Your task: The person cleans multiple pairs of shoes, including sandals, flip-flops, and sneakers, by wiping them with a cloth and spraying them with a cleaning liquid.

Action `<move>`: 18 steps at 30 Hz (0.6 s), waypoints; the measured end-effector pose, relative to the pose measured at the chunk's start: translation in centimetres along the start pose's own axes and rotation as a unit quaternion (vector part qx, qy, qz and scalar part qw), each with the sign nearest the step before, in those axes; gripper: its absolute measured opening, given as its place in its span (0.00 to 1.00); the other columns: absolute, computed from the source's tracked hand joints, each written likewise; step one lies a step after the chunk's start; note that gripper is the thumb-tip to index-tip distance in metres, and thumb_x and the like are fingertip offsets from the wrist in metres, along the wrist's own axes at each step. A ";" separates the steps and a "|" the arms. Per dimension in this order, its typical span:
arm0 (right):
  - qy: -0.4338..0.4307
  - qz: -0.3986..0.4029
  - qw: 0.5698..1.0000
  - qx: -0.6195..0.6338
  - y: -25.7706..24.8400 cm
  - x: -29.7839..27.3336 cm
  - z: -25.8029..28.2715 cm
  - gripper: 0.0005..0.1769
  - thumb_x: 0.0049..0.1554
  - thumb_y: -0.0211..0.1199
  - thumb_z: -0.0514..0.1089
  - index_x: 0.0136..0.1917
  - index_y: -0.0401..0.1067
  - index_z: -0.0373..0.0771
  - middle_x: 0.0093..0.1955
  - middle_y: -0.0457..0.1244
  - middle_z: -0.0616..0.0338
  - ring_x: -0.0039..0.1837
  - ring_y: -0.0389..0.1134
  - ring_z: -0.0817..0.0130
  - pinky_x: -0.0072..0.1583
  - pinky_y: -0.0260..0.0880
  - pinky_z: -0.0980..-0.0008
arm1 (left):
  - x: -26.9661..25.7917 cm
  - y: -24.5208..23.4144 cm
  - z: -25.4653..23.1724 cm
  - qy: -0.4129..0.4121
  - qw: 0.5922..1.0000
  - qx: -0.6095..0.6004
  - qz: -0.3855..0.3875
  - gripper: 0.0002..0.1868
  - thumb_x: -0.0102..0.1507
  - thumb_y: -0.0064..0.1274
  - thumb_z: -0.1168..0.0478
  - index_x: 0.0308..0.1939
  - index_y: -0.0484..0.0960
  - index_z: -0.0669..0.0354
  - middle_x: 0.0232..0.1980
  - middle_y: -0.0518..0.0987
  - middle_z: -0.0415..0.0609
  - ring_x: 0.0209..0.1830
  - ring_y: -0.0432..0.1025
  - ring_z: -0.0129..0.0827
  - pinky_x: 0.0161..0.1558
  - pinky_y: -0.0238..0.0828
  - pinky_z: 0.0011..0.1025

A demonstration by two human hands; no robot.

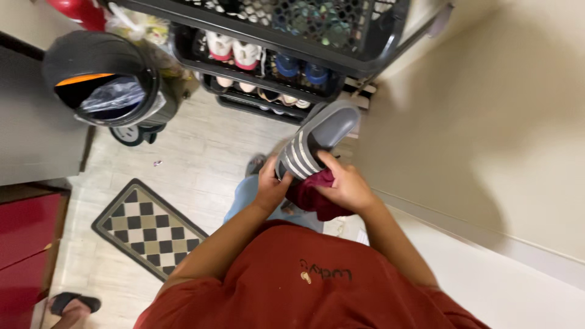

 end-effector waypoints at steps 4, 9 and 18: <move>-0.086 0.049 0.995 0.004 0.2 2.7 2.9 0.23 0.49 0.73 0.40 0.59 0.74 0.40 0.49 0.68 0.52 0.46 0.74 0.61 0.47 0.75 0.63 | 3.4 -3.9 -3.7 0.042 0.999 0.012 0.023 0.17 0.63 0.56 0.65 0.55 0.74 0.66 0.49 0.77 0.51 0.50 0.73 0.35 0.55 0.71 0.33; -0.049 -0.069 0.990 0.115 -1.8 7.3 4.2 0.22 0.50 0.71 0.37 0.58 0.74 0.35 0.50 0.67 0.56 0.51 0.70 0.66 0.50 0.74 0.63 | 9.3 -9.2 -3.5 0.053 0.977 -0.205 -0.021 0.23 0.65 0.47 0.63 0.65 0.68 0.59 0.62 0.70 0.50 0.62 0.65 0.35 0.68 0.64 0.33; 0.055 -0.265 0.708 0.653 -6.9 24.0 1.5 0.28 0.63 0.54 0.53 0.70 0.67 0.35 0.67 0.66 0.49 0.67 0.69 0.54 0.70 0.70 0.54 | 25.7 -22.7 -8.8 0.099 0.994 -0.018 -0.051 0.23 0.65 0.45 0.77 0.64 0.68 0.61 0.63 0.68 0.49 0.59 0.68 0.32 0.57 0.69 0.29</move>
Point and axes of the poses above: each hand's wrist, its own x-axis towards the middle knuckle, its own y-axis out of the palm, z = x × y, the point moved 7 cm from there along x, towards the middle knuckle
